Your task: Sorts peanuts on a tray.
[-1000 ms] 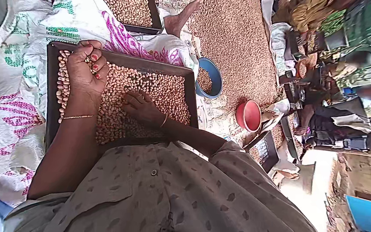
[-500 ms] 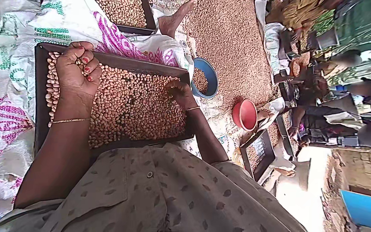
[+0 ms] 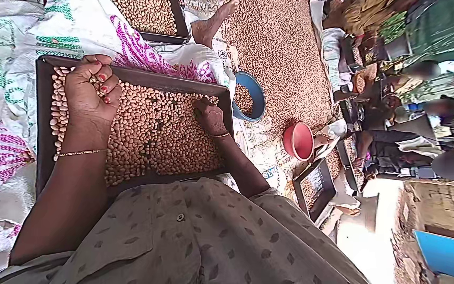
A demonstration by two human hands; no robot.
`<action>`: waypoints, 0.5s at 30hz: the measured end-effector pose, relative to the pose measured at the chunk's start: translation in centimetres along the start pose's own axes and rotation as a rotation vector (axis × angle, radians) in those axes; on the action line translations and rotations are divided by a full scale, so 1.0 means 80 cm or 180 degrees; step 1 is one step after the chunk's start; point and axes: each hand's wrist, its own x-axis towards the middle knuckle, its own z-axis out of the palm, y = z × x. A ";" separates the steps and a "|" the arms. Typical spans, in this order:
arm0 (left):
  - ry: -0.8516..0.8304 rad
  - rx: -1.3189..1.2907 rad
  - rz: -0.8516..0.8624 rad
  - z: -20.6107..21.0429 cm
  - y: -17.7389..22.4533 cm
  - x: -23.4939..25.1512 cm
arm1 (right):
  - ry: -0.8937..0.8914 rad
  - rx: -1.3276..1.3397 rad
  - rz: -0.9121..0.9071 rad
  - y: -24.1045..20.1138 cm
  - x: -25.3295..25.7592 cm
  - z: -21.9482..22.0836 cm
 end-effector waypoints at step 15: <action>-0.1341 0.1589 -0.1834 0.028 -0.045 -0.028 | 0.0440 0.3393 -0.0408 -0.017 0.000 -0.083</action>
